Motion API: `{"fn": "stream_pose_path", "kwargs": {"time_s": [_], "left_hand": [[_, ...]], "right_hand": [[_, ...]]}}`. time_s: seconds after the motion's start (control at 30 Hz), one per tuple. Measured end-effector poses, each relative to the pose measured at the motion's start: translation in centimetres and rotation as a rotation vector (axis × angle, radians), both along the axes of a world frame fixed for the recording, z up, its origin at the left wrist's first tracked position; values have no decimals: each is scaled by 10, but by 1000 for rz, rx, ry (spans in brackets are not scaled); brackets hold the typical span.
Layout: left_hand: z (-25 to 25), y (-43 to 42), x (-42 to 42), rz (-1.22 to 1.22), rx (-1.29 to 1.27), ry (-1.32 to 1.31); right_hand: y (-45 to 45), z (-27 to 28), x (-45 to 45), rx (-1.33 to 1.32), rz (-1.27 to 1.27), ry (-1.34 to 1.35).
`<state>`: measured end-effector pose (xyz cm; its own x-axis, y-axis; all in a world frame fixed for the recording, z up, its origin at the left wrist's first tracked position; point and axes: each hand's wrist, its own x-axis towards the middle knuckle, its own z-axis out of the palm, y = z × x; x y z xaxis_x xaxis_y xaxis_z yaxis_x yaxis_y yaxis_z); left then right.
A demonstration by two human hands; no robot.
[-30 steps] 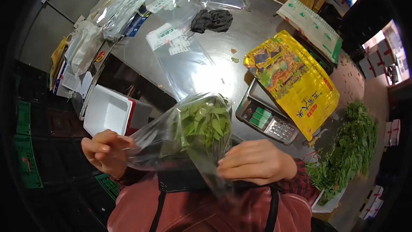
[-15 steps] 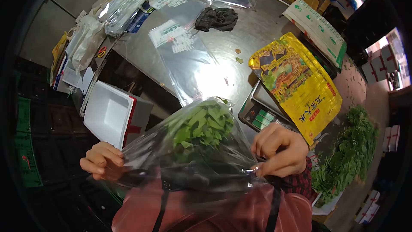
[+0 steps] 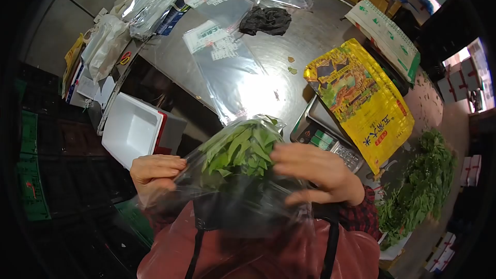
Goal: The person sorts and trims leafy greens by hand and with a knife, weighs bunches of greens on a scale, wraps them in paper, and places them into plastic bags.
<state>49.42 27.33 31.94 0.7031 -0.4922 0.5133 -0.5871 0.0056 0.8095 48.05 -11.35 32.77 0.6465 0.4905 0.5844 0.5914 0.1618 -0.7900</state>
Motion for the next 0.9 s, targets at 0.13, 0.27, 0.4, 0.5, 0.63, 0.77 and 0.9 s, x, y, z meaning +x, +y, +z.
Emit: {"fn": "stream_pose_path", "kwargs": {"time_s": [0.13,0.27,0.4,0.5,0.63,0.77,0.9], "left_hand": [[-6,9,-18,173,65,237],[-15,-7,-9,366,138,695],[-16,-40,20,452,41,1166],[25,-59,15,210,353,371],[11,-112,19,-106,682,48],[-57,-112,55,-215,893,246],[-85,-95,91,-455,862,388]], "right_hand": [[-8,-5,-4,-336,-22,-77],[-15,-16,0,-234,-158,525],[-17,-61,-2,47,-113,1537],[-22,-87,-9,190,45,1768],[-30,-85,-8,208,18,1901],[-31,-52,32,-636,-711,430],[20,-101,79,-384,-148,292]]}}
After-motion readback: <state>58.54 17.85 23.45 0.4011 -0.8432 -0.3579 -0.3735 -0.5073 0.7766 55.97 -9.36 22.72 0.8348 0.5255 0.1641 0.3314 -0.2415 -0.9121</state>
